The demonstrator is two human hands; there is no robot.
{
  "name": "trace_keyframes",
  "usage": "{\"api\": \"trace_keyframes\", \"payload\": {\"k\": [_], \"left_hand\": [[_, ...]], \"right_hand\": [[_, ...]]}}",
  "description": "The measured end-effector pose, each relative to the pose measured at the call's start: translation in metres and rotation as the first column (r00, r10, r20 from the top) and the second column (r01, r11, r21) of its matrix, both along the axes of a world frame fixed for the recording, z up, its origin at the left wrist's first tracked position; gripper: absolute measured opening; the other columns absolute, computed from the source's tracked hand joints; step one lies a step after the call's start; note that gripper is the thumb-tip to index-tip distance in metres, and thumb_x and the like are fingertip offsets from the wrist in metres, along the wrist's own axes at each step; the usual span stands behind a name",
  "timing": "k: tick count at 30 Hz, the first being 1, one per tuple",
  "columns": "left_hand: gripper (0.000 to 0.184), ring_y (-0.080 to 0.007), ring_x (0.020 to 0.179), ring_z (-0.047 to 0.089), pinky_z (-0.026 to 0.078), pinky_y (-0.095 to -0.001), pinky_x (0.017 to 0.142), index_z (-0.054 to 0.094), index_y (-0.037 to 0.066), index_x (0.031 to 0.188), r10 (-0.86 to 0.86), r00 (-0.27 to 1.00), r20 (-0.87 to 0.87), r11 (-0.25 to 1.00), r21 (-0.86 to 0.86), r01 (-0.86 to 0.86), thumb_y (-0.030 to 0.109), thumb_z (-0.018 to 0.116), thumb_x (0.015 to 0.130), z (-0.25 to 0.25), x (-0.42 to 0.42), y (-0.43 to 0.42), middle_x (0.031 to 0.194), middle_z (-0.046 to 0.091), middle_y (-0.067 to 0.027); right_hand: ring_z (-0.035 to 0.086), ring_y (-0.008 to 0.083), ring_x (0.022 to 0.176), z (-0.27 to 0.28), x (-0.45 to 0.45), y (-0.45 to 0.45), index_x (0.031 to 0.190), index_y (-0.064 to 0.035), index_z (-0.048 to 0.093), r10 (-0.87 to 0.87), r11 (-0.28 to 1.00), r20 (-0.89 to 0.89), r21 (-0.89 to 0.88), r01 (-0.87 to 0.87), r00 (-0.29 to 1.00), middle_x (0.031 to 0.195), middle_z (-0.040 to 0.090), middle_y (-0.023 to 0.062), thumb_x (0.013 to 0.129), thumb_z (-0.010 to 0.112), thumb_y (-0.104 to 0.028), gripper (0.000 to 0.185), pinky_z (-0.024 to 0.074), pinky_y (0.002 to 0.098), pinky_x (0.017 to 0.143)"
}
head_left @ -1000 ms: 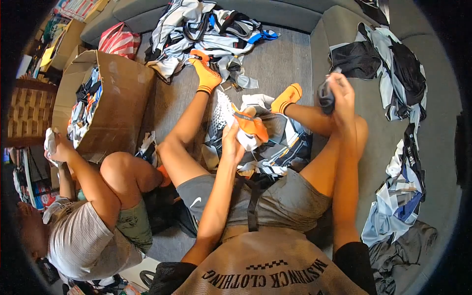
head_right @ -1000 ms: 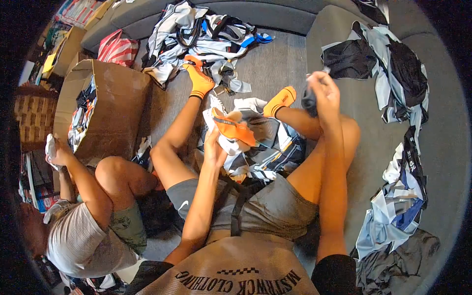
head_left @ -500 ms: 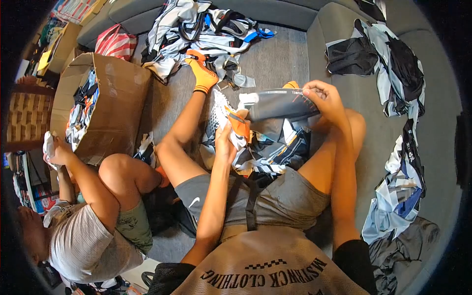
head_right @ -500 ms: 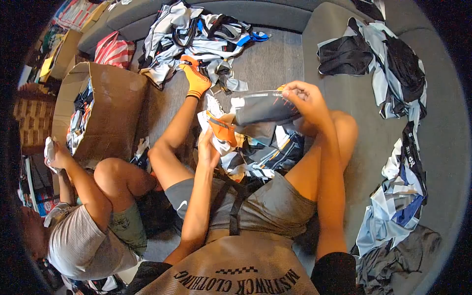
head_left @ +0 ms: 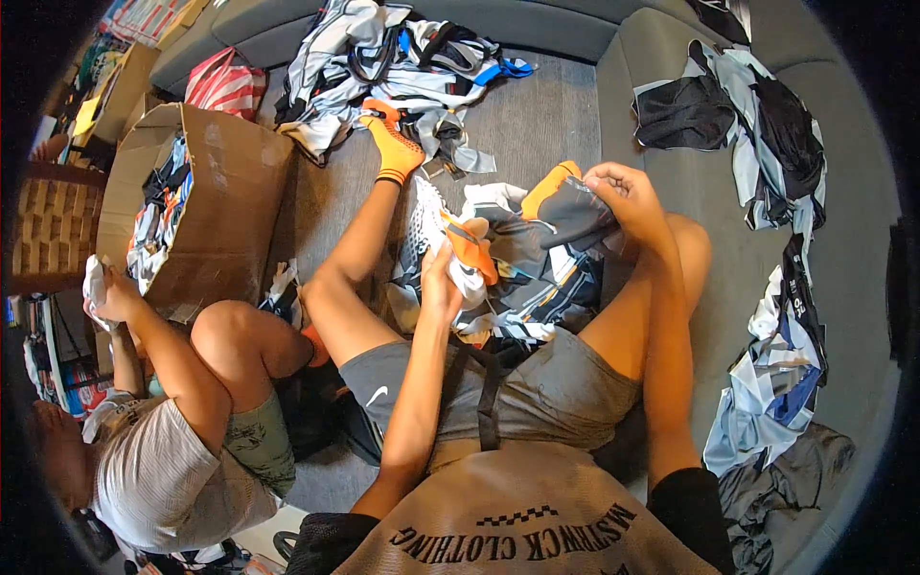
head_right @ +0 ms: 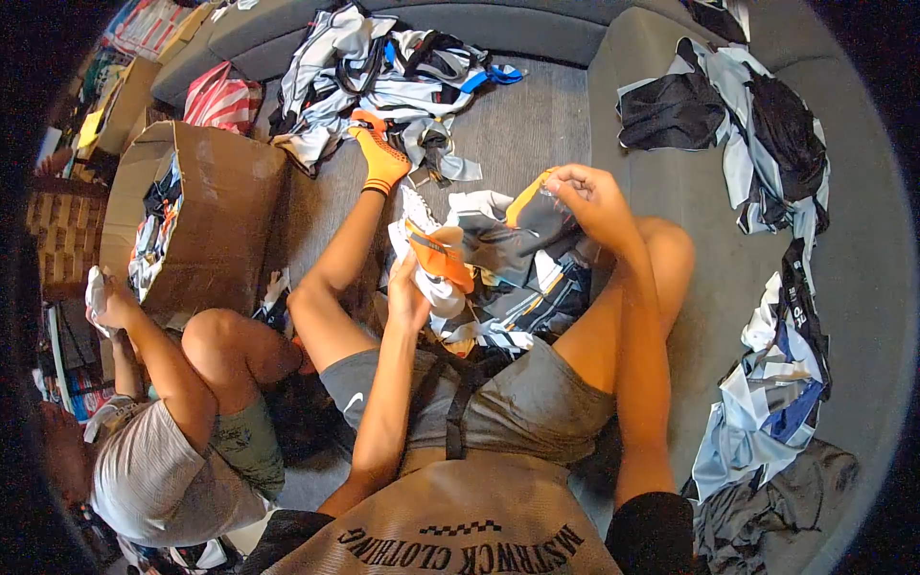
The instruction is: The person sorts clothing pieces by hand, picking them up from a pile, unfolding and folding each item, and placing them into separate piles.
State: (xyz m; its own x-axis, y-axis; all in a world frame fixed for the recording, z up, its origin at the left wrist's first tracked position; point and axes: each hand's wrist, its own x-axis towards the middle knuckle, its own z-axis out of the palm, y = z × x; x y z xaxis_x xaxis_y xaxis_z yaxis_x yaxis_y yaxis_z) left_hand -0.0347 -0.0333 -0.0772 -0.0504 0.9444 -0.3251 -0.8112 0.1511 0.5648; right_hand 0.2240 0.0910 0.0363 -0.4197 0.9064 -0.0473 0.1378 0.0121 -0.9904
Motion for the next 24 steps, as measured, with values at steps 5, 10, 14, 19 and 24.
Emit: {"api": "trace_keyframes", "payload": {"k": [5,10,14,19,24], "left_hand": [[0.035,-0.0281,0.093,0.062,0.051,-0.0359,0.079,0.044,-0.001,0.119,0.004,1.0,-0.011,1.0,0.001,-0.004,0.019,0.047,0.091,0.001,0.001,0.0,0.108,0.059,-0.0171],[0.035,-0.0285,0.093,0.062,0.051,-0.0356,0.079,0.043,-0.001,0.12,-0.007,1.0,0.026,1.0,0.01,0.007,0.018,0.047,0.091,0.007,0.001,0.0,0.108,0.059,-0.0172],[0.037,-0.0299,0.094,0.062,0.051,-0.0362,0.079,0.043,-0.002,0.121,-0.023,1.0,0.021,1.0,0.016,0.023,0.019,0.047,0.091,0.007,0.0,0.0,0.108,0.059,-0.0175],[0.038,-0.0315,0.095,0.061,0.051,-0.0373,0.08,0.042,-0.002,0.121,-0.016,1.0,0.009,1.0,-0.015,0.016,0.019,0.047,0.09,0.001,-0.001,-0.001,0.108,0.059,-0.0181],[0.039,-0.0327,0.095,0.061,0.051,-0.0382,0.08,0.042,-0.002,0.121,-0.025,1.0,-0.005,0.999,-0.022,0.025,0.019,0.047,0.09,-0.009,-0.002,-0.003,0.107,0.059,-0.0193]], "right_hand": [[0.05,0.007,0.073,-0.002,-0.002,-0.001,0.09,-0.0011,0.06,-0.014,0.999,-0.024,-0.029,0.013,1.0,0.082,0.059,0.003,0.085,0.056,-0.01,0.011,0.0389,0.0166,0.068],[0.05,0.0067,0.072,0.0,-0.001,0.0,0.09,-0.0013,0.059,-0.011,0.997,-0.002,-0.083,0.011,1.0,0.081,0.059,0.0027,0.085,0.056,-0.01,0.011,0.0389,0.0165,0.067],[0.05,0.0065,0.071,-0.003,0.0,0.001,0.09,-0.0014,0.059,0.001,0.999,-0.024,-0.038,-0.002,1.0,0.081,0.059,0.0023,0.085,0.056,-0.011,0.011,0.0389,0.0164,0.066],[0.05,0.0062,0.071,-0.004,0.002,0.001,0.09,-0.0016,0.059,0.007,1.0,-0.012,-0.028,-0.007,1.0,0.081,0.059,0.002,0.085,0.056,-0.011,0.011,0.0385,0.0162,0.066],[0.049,0.0057,0.071,-0.006,0.002,0.001,0.09,-0.0018,0.059,-0.006,0.999,-0.03,-0.037,0.005,1.0,0.08,0.059,0.0012,0.085,0.056,-0.011,0.011,0.0377,0.0159,0.065]]}}
